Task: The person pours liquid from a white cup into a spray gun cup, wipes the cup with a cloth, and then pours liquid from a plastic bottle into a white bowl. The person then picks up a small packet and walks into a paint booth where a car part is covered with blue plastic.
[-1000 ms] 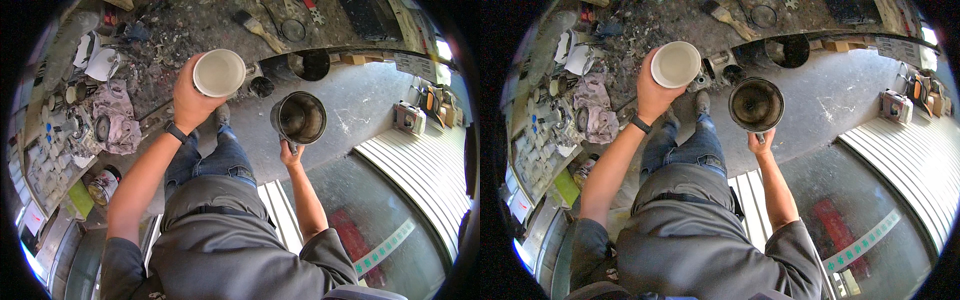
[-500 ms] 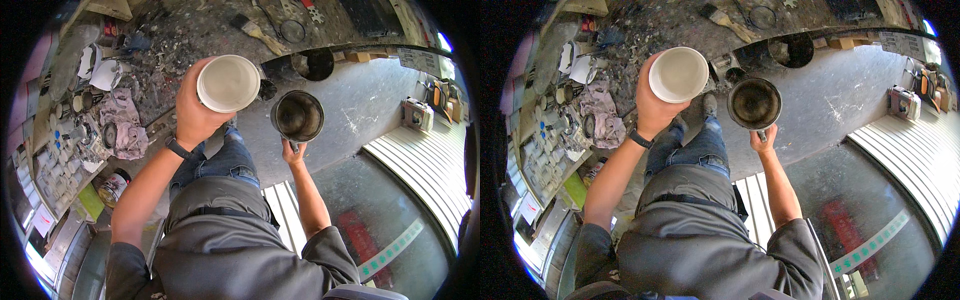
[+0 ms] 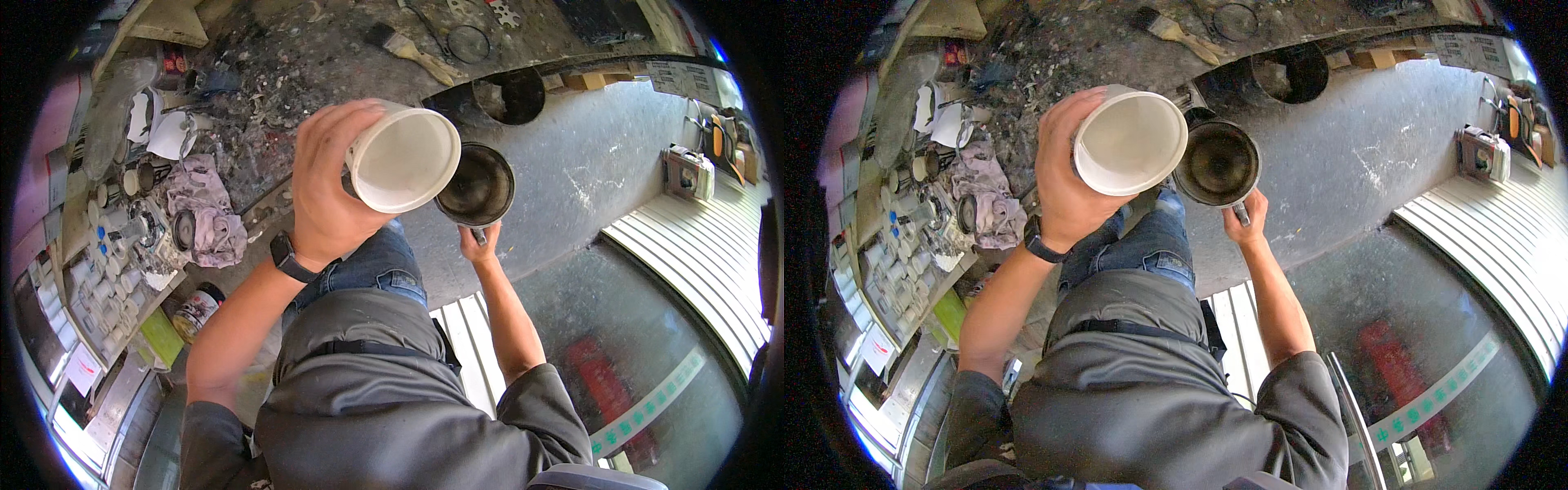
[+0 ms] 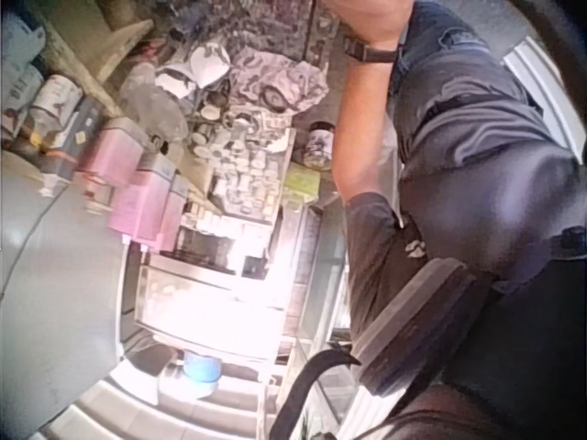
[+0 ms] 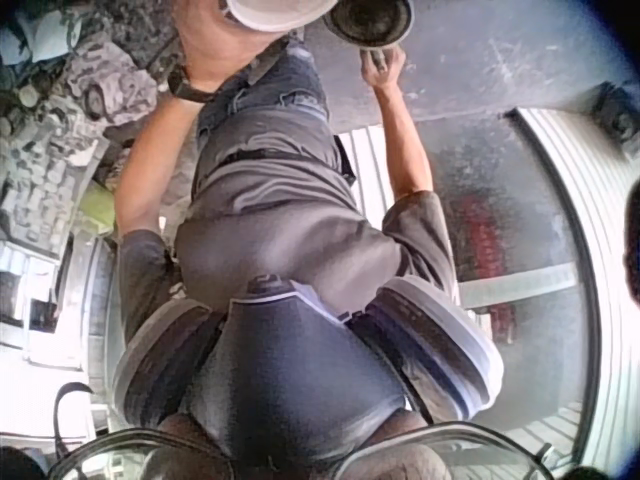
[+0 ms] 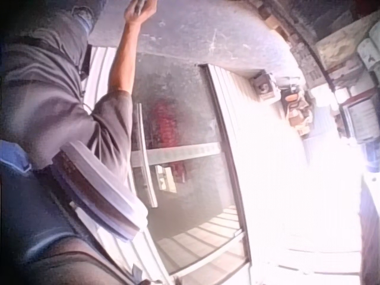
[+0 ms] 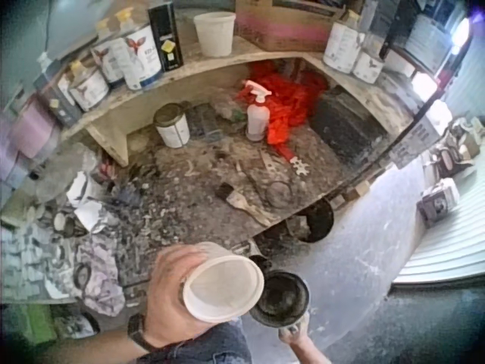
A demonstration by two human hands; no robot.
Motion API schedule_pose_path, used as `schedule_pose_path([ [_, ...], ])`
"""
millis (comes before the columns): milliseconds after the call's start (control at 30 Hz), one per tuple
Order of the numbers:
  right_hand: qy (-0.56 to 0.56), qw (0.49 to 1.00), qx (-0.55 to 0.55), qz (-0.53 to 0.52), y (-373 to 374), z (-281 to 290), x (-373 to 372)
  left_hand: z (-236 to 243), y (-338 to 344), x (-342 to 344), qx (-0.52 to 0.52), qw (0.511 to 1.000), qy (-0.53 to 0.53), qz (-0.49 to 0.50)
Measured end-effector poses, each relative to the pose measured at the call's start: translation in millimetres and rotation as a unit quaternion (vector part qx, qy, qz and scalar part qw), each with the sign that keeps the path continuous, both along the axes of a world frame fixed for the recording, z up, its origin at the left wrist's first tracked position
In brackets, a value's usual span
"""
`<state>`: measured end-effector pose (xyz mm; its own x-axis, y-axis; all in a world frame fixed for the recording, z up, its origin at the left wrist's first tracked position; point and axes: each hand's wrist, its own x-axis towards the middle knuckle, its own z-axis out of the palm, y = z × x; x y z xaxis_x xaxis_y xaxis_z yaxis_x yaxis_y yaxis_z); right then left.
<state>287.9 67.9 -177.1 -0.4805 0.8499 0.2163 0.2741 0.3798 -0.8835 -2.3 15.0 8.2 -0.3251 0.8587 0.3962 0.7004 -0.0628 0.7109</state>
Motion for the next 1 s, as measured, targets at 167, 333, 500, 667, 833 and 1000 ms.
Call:
schedule_pose_path([
  [167,-0.021,0.999,-0.04,0.01,-4,-5,3,6,1,7,0.017,0.999,0.042,-0.01],
  [333,-0.027,0.998,-0.054,0.012,-8,-7,4,6,0,9,0.016,0.997,0.064,-0.028],
  [500,-0.05,0.997,-0.052,0.026,-10,-7,7,5,-1,10,0.015,0.995,0.087,-0.036],
  [667,-0.066,0.996,-0.058,0.021,-12,-7,10,5,-1,11,0.025,0.993,0.104,-0.051],
  [833,-0.058,0.996,-0.064,0.012,-13,-6,8,6,-1,12,0.011,0.994,0.098,-0.047],
  [1000,-0.078,0.994,-0.07,0.002,-17,-5,12,-8,-3,10,-0.034,0.998,-0.039,-0.019],
])
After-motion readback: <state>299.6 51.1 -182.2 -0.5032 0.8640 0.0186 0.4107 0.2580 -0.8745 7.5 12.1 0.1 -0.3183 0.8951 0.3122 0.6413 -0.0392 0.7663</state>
